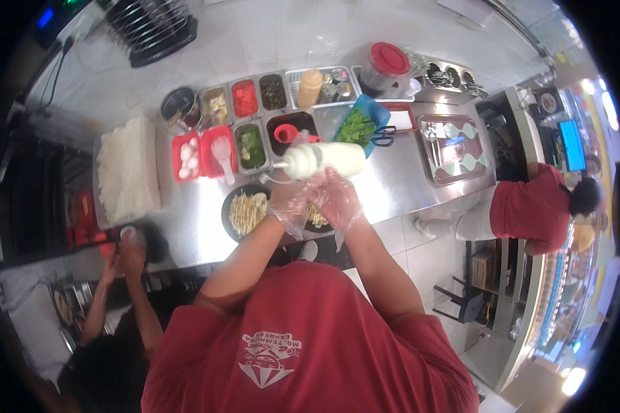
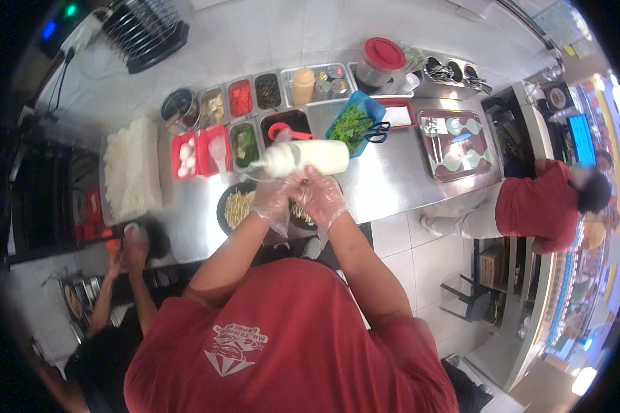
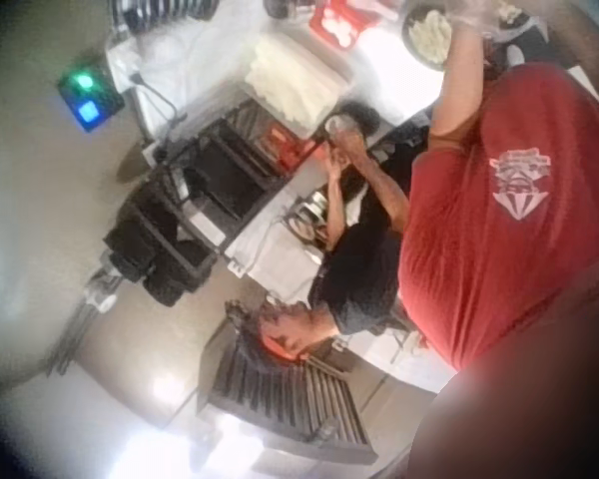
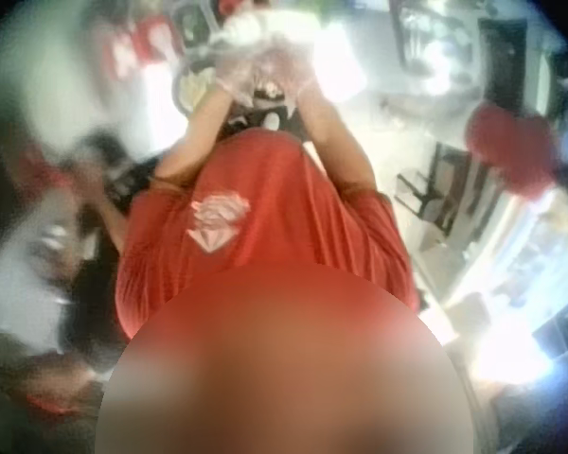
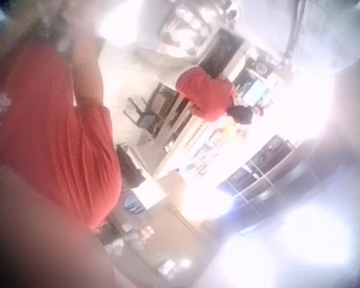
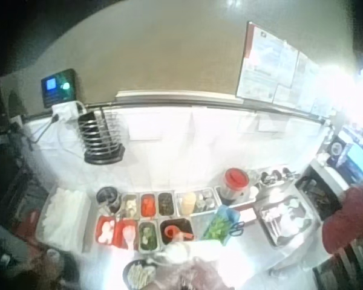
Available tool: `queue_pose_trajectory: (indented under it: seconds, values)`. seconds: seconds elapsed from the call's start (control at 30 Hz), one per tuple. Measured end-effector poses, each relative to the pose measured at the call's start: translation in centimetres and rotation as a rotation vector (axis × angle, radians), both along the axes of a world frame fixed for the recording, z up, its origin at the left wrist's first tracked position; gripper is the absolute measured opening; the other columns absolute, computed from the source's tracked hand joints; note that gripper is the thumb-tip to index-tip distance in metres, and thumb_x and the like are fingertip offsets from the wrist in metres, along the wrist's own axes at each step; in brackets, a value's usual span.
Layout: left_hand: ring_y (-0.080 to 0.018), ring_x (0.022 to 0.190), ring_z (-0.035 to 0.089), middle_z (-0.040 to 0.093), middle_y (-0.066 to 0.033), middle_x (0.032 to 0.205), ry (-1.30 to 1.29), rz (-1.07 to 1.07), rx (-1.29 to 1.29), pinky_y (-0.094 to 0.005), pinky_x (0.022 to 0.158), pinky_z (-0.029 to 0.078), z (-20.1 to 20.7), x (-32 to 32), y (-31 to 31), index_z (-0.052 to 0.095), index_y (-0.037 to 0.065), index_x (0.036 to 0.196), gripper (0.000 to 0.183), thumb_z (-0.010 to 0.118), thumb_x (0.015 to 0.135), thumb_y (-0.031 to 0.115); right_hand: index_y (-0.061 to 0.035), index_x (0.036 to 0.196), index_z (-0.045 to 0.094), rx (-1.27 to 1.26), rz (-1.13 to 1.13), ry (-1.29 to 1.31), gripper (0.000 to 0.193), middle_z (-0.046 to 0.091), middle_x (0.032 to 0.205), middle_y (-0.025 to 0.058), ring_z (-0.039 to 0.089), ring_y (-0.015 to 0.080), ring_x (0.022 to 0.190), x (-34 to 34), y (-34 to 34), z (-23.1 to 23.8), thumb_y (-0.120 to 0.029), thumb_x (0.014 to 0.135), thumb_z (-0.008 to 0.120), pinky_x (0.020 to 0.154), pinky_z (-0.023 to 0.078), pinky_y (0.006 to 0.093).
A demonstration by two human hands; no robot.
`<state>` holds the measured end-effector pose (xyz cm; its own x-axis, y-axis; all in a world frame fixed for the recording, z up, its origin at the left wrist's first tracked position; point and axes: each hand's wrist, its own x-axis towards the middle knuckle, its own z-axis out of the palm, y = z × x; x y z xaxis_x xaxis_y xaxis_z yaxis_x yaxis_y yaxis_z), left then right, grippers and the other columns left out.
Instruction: The person assembles multiple rice bowls by scooping rice into bowls, then adding toppings such as shredded egg, green onions, and sauces from containers. The person uses a red scoop and tongs to handle ingredients and places finished bowls on a tray.
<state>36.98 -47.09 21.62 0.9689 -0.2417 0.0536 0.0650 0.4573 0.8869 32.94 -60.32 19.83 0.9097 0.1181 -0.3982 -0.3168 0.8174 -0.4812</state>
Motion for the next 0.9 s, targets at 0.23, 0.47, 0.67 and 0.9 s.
queue_pose_trajectory:
  seconds: [0.23,0.47,0.67,0.9]
  values:
    - [-0.0252,0.108,0.070,0.065,-0.0149,0.128,0.432,0.116,0.023,-0.0335,0.074,0.065,-2.9,17.1,7.8,0.047,0.006,0.142,0.059,0.076,0.091,0.008,-0.0002,0.139,0.052,-0.441,0.234,0.248,0.057,0.066,0.127,0.0205,0.068,0.0331,0.108,-6.1,-4.3,2.6,-0.045,0.104,0.056,0.092,0.057,0.0475]
    - [-0.0399,0.135,0.054,0.057,-0.0263,0.144,-0.164,0.104,1.014,-0.0458,0.116,0.039,-10.4,35.4,3.6,0.045,-0.004,0.148,0.094,0.072,0.086,0.061,-0.0067,0.127,0.058,-0.348,-0.236,0.685,0.047,0.067,0.122,0.0181,0.066,0.0331,0.110,-21.2,-6.5,0.2,-0.043,0.097,0.065,0.093,0.054,0.0484]
    - [-0.0300,0.130,0.059,0.062,-0.0175,0.140,-0.309,-0.087,0.963,-0.0405,0.112,0.044,-14.0,41.7,4.3,0.051,0.003,0.146,0.067,0.077,0.088,0.023,-0.0026,0.134,0.059,-0.509,-0.136,0.721,0.043,0.067,0.122,0.0191,0.067,0.0336,0.112,-21.0,-4.1,2.5,-0.031,0.101,0.063,0.095,0.056,0.0462]
    - [-0.0327,0.140,0.050,0.052,-0.0220,0.150,-0.352,-0.279,1.107,-0.0389,0.115,0.041,-11.8,39.5,3.6,0.043,-0.003,0.151,0.069,0.071,0.090,0.013,-0.0090,0.147,0.050,-0.437,-0.061,0.546,0.052,0.066,0.129,0.0194,0.068,0.0332,0.112,-19.0,-1.9,-7.1,-0.027,0.101,0.065,0.093,0.058,0.0467]
